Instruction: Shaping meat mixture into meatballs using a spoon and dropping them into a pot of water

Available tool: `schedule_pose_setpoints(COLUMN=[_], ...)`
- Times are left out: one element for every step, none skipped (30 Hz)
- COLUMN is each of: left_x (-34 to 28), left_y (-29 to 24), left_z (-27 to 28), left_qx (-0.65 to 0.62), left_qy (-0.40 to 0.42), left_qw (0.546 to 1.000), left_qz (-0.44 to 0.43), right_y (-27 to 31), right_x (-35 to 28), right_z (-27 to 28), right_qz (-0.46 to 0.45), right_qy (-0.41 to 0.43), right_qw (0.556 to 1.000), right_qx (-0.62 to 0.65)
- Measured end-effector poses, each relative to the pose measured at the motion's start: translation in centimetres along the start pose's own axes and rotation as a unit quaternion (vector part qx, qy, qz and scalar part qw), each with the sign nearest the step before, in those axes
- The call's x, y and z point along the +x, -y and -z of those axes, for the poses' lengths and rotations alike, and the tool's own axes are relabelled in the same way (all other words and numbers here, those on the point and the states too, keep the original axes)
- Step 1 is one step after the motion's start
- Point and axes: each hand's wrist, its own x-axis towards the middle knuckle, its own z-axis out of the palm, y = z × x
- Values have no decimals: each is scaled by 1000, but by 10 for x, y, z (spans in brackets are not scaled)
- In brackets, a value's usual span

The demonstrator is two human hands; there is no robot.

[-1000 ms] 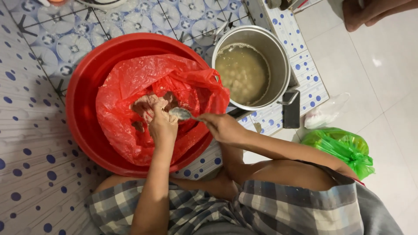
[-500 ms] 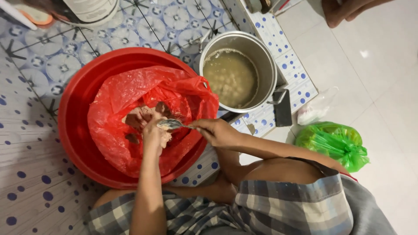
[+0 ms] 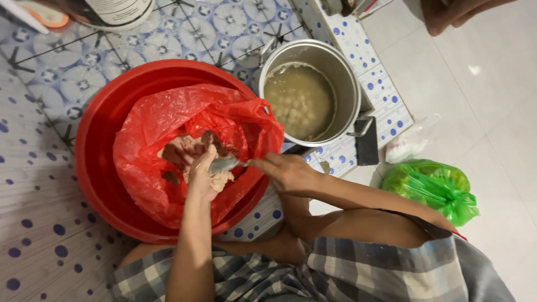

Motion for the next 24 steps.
schedule_pose_setpoints(left_x=[6, 11, 17, 10, 3, -3, 1, 5, 9, 7, 5, 4, 8, 12, 16, 21, 27, 32, 24, 16, 9, 3, -3, -9], left_y=[5, 10, 16, 10, 3, -3, 3, 10, 16, 10, 3, -3, 1, 6, 9, 15, 21, 27, 19, 10, 2, -3, -8, -13], left_z=[10, 19, 28, 17, 5, -7, 0, 7, 15, 9, 3, -3, 4, 11, 18, 26, 34, 43, 30, 18, 5, -5, -13, -22], left_qx=[0, -30, -61, -61, -90, -118, -118, -143, -168, -168, -182, -195, -196, -206, -216, -216, -217, -217, -218, -220, -222, -223, -228, -233], left_qy=[-4, -4, -4, -7, 8, 23, 22, -12, -45, -46, 13, 71, 71, 83, 95, 95, 110, 125, 124, 85, 47, 47, 15, -16], left_qw=[1000, 1000, 998, 998, 996, 993, 993, 989, 984, 984, 983, 978, 978, 975, 972, 972, 970, 967, 967, 971, 974, 973, 973, 972], left_qz=[-2, -6, -9, -9, -5, -1, -1, -22, -43, -43, -29, -15, -15, -15, -17, -17, -31, -46, -45, -34, -24, -24, -26, -28], right_y=[7, 13, 19, 17, 16, 14, 14, 15, 16, 16, 16, 16, 14, 12, 10, 14, 19, 24, 27, 30, 33, 34, 36, 37], right_x=[4, 8, 10, 6, 2, -2, -2, -2, -3, -2, -2, -1, -3, -5, -6, -2, 2, 6, 9, 12, 15, 18, 20, 23], right_z=[7, 15, 23, 16, 9, 2, -2, -5, -9, -11, -13, -14, -19, -24, -29, -27, -25, -24, -22, -20, -18, -17, -16, -15], right_qz=[2, -93, -188, -188, -244, -299, -300, -338, -375, -375, -391, -406, -406, -407, -406, -406, -406, -405, -406, -443, -478, -478, -473, -468], right_qy=[0, 6, 13, 14, 22, 29, 29, 49, 69, 69, 71, 73, 74, 68, 63, 63, 61, 59, 59, 32, 5, 5, 0, -6], right_qw=[1000, 992, 969, 969, 948, 923, 922, 895, 863, 862, 846, 828, 828, 821, 813, 813, 787, 759, 759, 726, 692, 692, 697, 703], right_qx=[4, 82, 159, 161, 202, 241, 242, 288, 332, 333, 356, 379, 379, 395, 412, 412, 460, 506, 506, 525, 542, 541, 538, 535])
